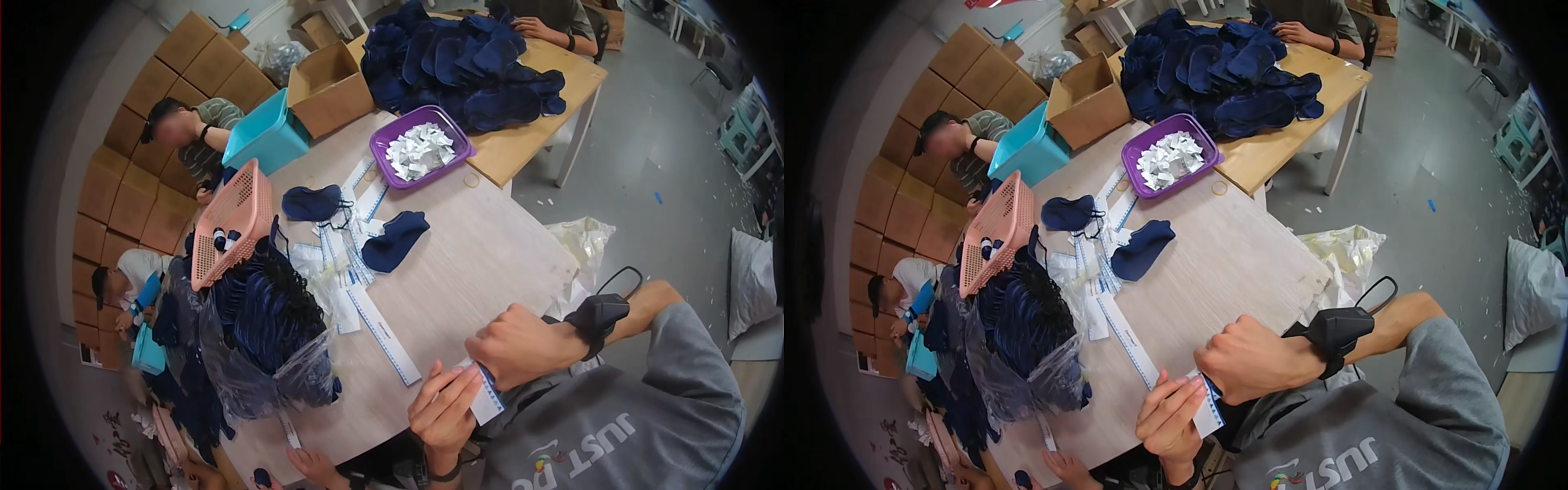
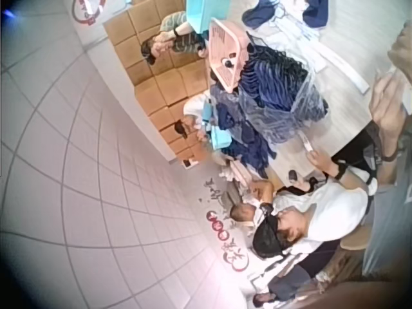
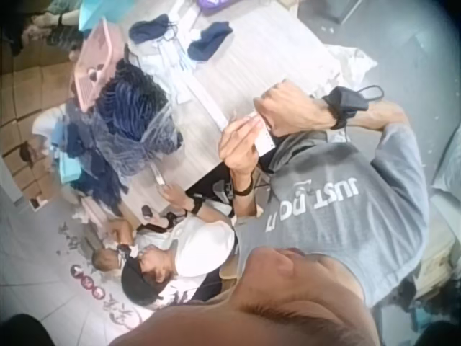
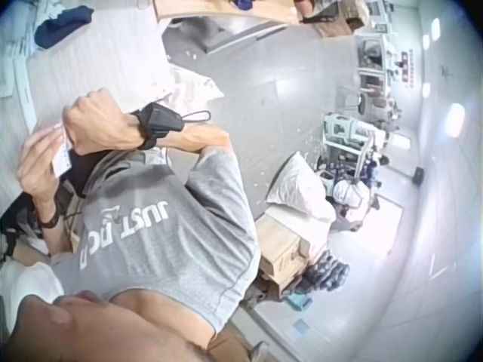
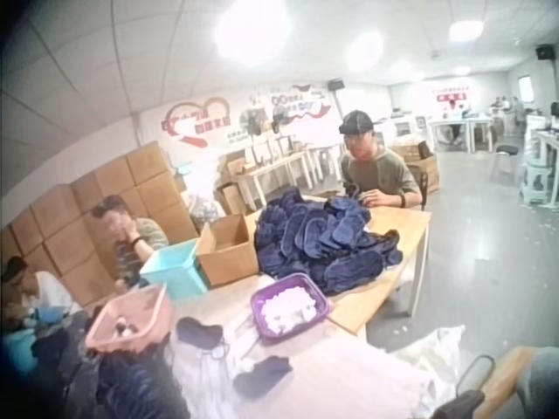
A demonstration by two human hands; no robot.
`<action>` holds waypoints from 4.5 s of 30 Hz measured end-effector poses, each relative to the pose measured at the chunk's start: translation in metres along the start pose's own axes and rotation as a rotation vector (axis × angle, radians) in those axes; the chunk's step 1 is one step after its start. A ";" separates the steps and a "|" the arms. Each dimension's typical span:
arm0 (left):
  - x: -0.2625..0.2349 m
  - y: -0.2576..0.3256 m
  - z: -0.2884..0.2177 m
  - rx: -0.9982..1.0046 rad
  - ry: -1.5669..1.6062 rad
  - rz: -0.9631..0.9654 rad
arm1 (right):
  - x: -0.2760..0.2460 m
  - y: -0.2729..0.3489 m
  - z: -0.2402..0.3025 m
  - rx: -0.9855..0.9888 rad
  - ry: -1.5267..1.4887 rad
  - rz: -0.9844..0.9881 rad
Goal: The recorder is assembling components for blue slippers at a workstation.
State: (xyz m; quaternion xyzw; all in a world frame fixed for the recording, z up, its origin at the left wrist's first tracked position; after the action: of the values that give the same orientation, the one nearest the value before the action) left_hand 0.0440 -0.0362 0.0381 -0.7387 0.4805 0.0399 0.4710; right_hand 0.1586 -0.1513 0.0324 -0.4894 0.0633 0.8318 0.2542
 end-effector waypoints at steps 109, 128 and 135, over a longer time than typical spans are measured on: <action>-0.054 0.029 -0.040 0.390 -0.324 -0.176 | -0.017 -0.010 0.055 -0.292 -0.046 -0.042; -0.055 0.017 -0.056 0.141 -0.320 0.115 | -0.028 -0.008 0.050 -0.219 -0.129 0.184; -0.040 0.026 -0.042 0.026 -0.106 0.083 | -0.027 -0.008 0.047 -0.170 -0.346 0.343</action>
State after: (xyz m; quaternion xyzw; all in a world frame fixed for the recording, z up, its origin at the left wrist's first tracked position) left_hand -0.0136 -0.0429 0.0644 -0.7087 0.4856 0.0924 0.5034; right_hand 0.1360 -0.1369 0.0805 -0.3417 0.0309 0.9363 0.0744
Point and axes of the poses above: each hand's wrist, its own y-axis away from the middle knuckle, its own x-axis out of the palm, z = x × y, the point moved 5 cm from there along -y, towards the middle knuckle, and after that the axes turned 6 degrees about -z, right-handed, at the moved point
